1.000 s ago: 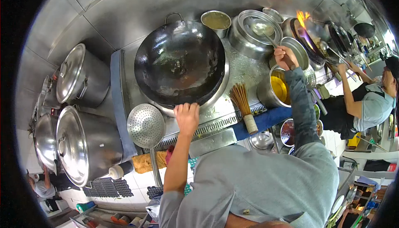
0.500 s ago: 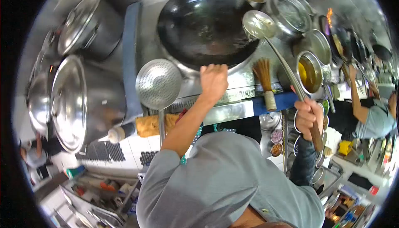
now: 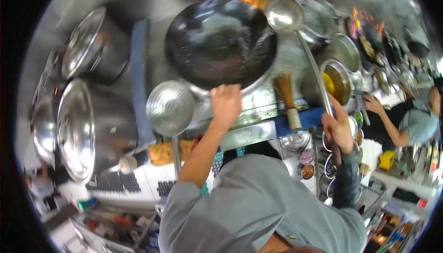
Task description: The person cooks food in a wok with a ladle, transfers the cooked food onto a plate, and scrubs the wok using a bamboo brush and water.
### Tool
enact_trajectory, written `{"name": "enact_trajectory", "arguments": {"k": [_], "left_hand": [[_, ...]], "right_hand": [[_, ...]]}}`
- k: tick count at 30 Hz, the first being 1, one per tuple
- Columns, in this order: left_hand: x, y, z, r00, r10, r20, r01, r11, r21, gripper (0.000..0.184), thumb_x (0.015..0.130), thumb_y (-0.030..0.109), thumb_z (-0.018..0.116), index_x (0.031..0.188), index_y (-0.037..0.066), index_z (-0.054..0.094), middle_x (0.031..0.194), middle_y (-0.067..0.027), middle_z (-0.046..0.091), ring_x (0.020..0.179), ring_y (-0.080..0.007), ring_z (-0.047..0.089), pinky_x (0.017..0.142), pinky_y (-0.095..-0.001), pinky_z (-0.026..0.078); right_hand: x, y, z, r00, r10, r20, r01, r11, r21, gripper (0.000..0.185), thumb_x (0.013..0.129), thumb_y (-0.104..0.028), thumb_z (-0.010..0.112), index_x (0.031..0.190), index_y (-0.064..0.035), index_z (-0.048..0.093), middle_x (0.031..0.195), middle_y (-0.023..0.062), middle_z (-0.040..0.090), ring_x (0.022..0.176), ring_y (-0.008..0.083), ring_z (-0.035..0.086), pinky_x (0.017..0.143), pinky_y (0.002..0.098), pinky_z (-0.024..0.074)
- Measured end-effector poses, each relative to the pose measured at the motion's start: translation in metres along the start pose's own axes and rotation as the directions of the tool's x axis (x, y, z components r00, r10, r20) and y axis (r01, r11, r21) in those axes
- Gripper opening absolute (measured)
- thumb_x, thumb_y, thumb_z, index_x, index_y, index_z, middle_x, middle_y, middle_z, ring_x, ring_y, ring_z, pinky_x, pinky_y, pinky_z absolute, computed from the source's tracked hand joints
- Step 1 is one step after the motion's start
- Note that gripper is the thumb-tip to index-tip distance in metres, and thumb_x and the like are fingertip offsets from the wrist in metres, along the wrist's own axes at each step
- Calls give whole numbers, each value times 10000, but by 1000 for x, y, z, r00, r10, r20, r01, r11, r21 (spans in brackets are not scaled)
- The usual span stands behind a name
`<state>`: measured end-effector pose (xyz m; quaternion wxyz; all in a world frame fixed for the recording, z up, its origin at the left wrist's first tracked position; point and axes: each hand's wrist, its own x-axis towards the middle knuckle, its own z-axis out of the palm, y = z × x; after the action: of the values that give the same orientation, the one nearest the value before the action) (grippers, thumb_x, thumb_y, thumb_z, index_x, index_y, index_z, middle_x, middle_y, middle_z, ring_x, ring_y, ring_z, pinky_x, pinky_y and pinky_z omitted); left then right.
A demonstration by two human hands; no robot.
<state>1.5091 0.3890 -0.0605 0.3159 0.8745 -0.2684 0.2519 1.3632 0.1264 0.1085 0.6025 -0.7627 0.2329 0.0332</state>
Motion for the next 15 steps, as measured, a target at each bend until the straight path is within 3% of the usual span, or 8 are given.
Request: {"name": "enact_trajectory", "arguments": {"k": [4,6,8,11,12,13,14,15], "left_hand": [[1,13,-6,999,-34,-26,35,999,38,148,776,133,662,908,69,641,773,-69,576,777,-263,530,782,-420,388],[-4,9,-2,999,-40,-3,40,997,63,105,777,121,665,875,86,648,774,-60,571,770,-268,525,793,-412,388],[-6,12,-4,998,-70,9,69,996,49,61,772,99,666,827,82,646,757,-61,571,763,-269,524,790,-405,386],[-3,16,0,995,-93,-22,94,995,45,35,768,85,664,788,75,636,719,-56,567,741,-263,520,775,-401,376],[1,16,2,994,-103,-29,104,993,47,33,767,81,663,779,76,633,716,-53,567,737,-262,517,768,-399,371],[0,18,2,993,-118,-24,119,992,46,33,766,78,663,771,78,630,712,-50,568,732,-261,515,760,-397,367],[-2,21,1,991,-135,-18,136,990,44,36,765,75,662,762,80,627,709,-48,568,728,-260,512,753,-395,363],[0,23,1,988,-152,-11,152,987,47,54,759,68,663,740,84,615,698,-42,569,716,-258,504,739,-392,353]], "right_hand": [[106,21,-78,969,-228,-97,173,903,-393,574,823,-75,500,1380,2,385,648,103,589,437,179,544,408,313,424],[214,92,-138,699,-699,-151,253,439,-862,525,812,-111,514,1317,14,447,723,231,637,616,340,652,573,441,507],[260,87,-155,838,-460,-295,-12,524,-852,391,804,-138,531,1146,52,532,867,331,622,841,447,644,726,526,493],[332,111,-199,955,-203,-218,-26,675,-737,301,851,-175,539,1065,35,528,780,145,631,665,169,629,574,317,501],[329,99,-201,999,0,-32,-7,971,-241,209,870,-172,523,972,10,527,732,108,600,622,159,598,547,306,492],[320,91,-208,967,78,241,-155,935,319,155,889,-168,507,879,-15,527,685,71,569,579,148,566,520,295,484],[305,75,-212,870,-9,493,-396,582,710,178,908,-164,491,786,-40,526,638,33,538,536,137,535,493,285,476],[282,53,-197,898,117,425,-426,474,771,175,957,-156,441,826,-65,514,609,-63,377,488,26,381,419,179,368]]}}
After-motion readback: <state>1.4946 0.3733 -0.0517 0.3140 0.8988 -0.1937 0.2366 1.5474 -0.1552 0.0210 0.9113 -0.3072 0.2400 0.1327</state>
